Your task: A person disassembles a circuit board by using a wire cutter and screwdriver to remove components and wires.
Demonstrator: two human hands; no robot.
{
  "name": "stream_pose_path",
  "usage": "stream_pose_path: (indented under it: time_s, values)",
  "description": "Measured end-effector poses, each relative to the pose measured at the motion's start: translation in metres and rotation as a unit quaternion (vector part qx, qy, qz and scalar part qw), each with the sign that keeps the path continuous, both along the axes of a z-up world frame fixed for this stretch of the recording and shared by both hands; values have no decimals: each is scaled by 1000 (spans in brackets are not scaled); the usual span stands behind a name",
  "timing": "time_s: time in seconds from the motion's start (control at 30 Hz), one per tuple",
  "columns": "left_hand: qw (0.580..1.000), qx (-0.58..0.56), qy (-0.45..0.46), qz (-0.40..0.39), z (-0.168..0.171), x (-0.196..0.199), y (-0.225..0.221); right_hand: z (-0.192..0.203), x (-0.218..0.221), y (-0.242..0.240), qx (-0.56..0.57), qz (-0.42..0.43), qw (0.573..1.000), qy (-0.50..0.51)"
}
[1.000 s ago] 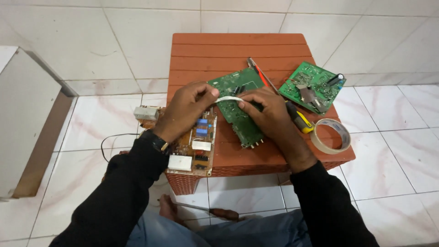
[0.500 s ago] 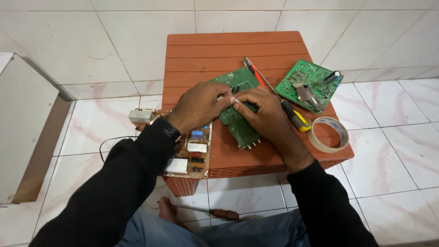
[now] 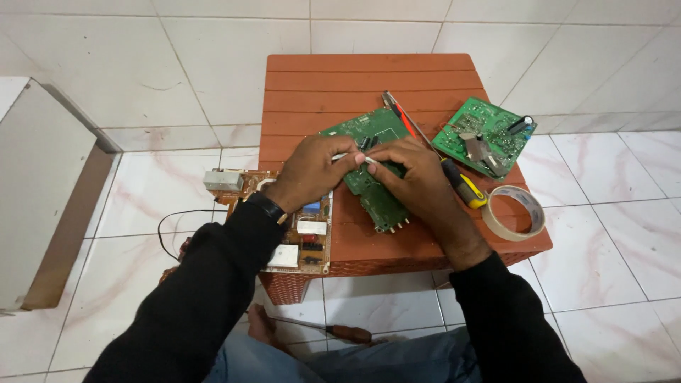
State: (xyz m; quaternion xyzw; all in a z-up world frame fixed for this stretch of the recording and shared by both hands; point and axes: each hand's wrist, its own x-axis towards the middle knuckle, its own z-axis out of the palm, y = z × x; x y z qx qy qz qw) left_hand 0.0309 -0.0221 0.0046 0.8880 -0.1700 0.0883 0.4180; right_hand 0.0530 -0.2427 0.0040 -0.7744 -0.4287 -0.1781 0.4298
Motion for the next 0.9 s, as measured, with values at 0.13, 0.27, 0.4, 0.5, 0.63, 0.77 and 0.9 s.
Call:
stream_pose_path:
  time_s: [0.13, 0.27, 0.4, 0.5, 0.63, 0.77, 0.9]
  values:
    - [1000, -3, -21, 0, -3, 0, -1, -9, 6, -2, -1, 1, 1000, -9]
    - [1000, -20, -20, -12, 0, 1, -1, -8, 7, -2, -11, -6, 1000, -15]
    - [1000, -27, -13, -11, -2, 2, 0, -11, 9, -2, -15, -5, 1000, 0]
    - [999, -47, -2, -6, 1, -3, -2, 3, -6, 0, 8, 1, 999, 34]
    - [998, -69, 5, -8, 5, -5, -2, -6, 6, -3, 3, 23, 999, 49]
    - [997, -74, 1, -28, 5, -3, 0, -8, 10, -2, -12, 19, 999, 28]
    - [998, -51, -14, -32, 1, -1, 0, -9, 9, -2, -20, 15, 999, 23]
